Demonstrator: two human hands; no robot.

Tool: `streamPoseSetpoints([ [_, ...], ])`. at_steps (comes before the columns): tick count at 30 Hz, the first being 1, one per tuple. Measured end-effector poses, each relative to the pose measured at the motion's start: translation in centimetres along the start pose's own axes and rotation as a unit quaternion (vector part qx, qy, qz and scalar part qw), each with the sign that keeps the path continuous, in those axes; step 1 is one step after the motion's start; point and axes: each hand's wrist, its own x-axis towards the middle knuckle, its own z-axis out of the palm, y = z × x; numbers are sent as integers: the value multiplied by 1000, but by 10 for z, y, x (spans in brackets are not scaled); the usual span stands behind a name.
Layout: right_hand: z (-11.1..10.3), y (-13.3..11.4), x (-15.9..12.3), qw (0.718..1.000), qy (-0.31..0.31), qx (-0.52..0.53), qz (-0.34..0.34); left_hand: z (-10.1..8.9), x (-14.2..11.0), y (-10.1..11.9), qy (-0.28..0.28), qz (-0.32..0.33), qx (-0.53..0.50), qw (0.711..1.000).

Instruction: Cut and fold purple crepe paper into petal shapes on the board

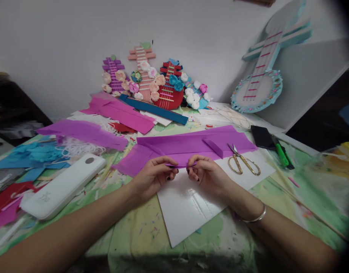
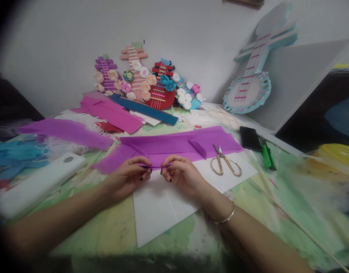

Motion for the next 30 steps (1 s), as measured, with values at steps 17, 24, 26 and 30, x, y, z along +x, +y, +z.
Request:
streamPoseSetpoints([
  [17, 3, 3, 1, 999, 42, 21, 13, 3, 0, -1, 31, -17, -32, 999],
  [24, 1, 4, 2, 998, 34, 39, 26, 5, -1, 0, 41, -17, -19, 999],
  [26, 2, 4, 2, 999, 38, 32, 21, 6, -1, -1, 53, -2, -16, 998],
  [30, 8, 6, 1, 998, 61, -20, -21, 7, 0, -4, 86, 19, 68, 994],
])
